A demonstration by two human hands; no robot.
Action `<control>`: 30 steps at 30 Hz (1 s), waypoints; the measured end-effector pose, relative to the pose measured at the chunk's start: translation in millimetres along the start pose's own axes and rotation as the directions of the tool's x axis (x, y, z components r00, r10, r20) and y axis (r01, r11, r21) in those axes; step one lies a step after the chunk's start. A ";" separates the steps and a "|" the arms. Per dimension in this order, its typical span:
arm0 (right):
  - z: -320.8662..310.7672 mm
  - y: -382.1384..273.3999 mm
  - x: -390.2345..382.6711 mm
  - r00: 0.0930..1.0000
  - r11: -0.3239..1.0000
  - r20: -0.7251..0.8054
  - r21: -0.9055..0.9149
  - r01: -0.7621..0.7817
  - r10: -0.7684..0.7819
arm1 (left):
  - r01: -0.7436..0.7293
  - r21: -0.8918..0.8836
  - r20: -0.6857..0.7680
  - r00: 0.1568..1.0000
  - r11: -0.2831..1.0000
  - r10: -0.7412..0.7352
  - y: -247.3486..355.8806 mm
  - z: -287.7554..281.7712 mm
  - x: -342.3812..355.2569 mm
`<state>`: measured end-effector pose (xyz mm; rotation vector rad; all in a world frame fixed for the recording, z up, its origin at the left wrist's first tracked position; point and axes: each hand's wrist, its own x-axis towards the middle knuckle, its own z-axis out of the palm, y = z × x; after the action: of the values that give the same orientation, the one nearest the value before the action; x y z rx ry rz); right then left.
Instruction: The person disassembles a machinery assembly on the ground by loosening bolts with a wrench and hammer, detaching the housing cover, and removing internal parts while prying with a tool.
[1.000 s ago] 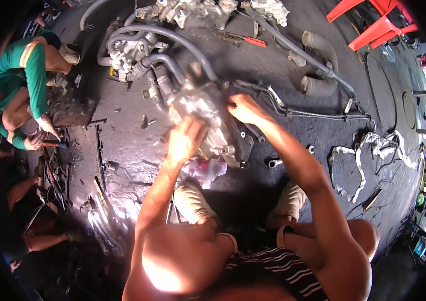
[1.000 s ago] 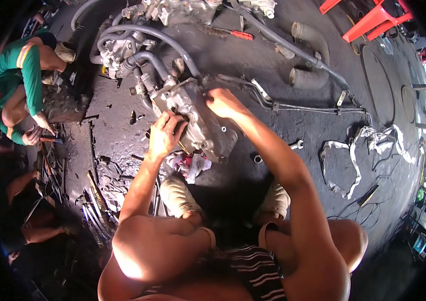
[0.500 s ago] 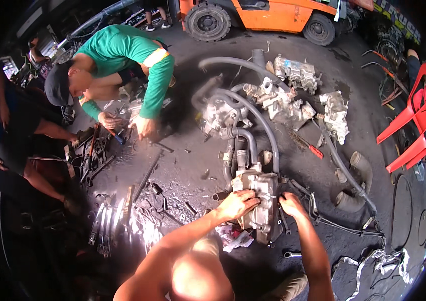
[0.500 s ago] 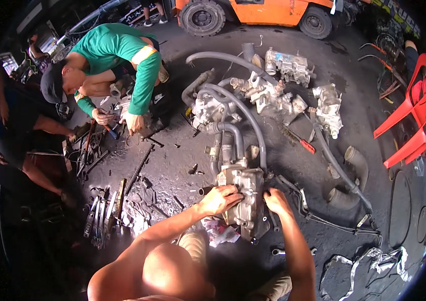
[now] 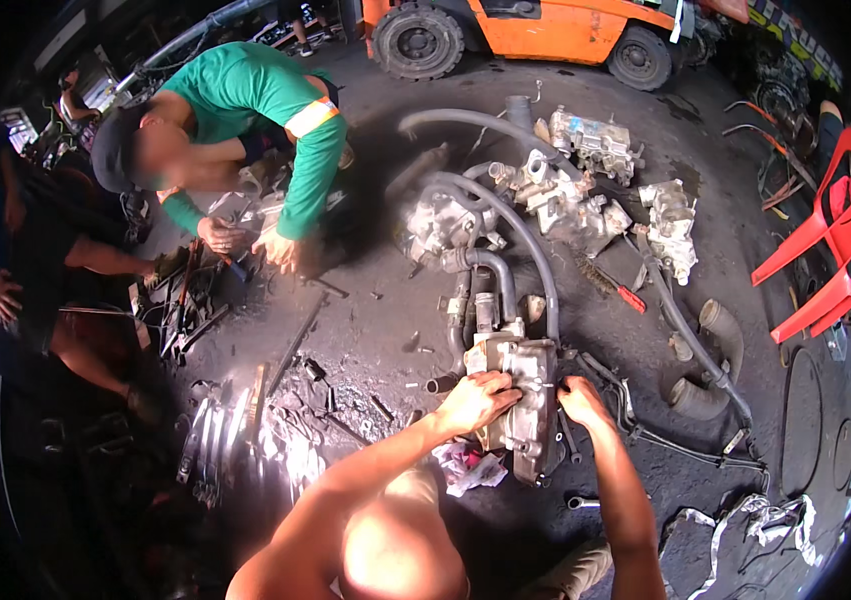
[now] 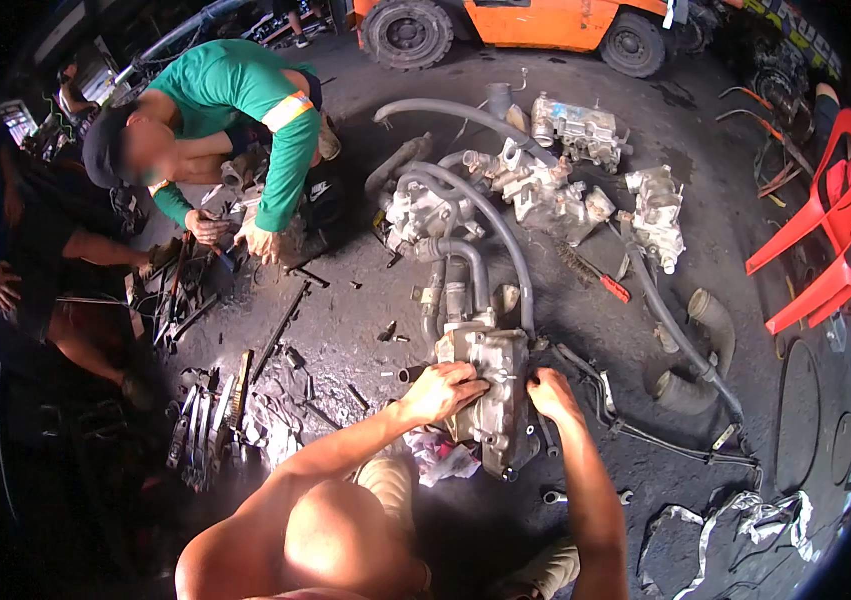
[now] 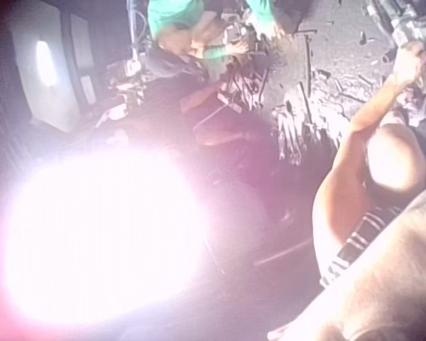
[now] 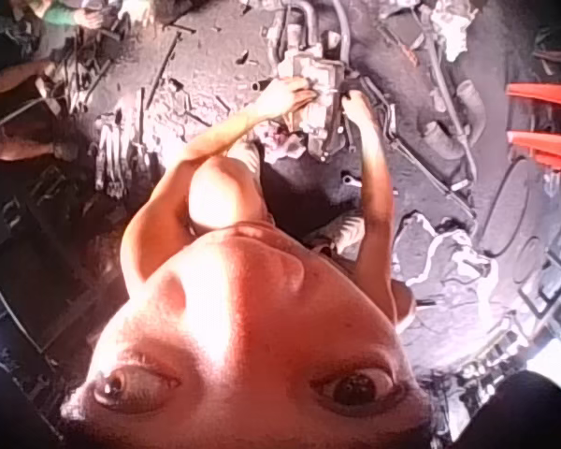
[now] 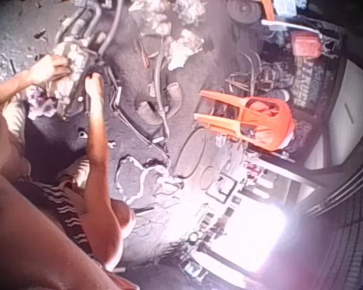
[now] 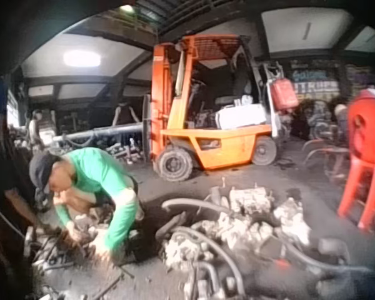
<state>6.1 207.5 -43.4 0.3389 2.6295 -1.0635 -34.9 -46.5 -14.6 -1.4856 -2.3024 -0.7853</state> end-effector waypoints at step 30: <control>-8.3 -9.8 0.2 0.997 0.978 0.053 0.201 0.048 -0.060 | -0.001 0.003 0.061 0.998 1.000 0.000 -10.3 0.6 -10.8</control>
<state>1.4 206.5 -31.5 0.2740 2.4987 -1.3389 -39.6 -57.5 -23.6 -1.5295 -2.3462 -0.7464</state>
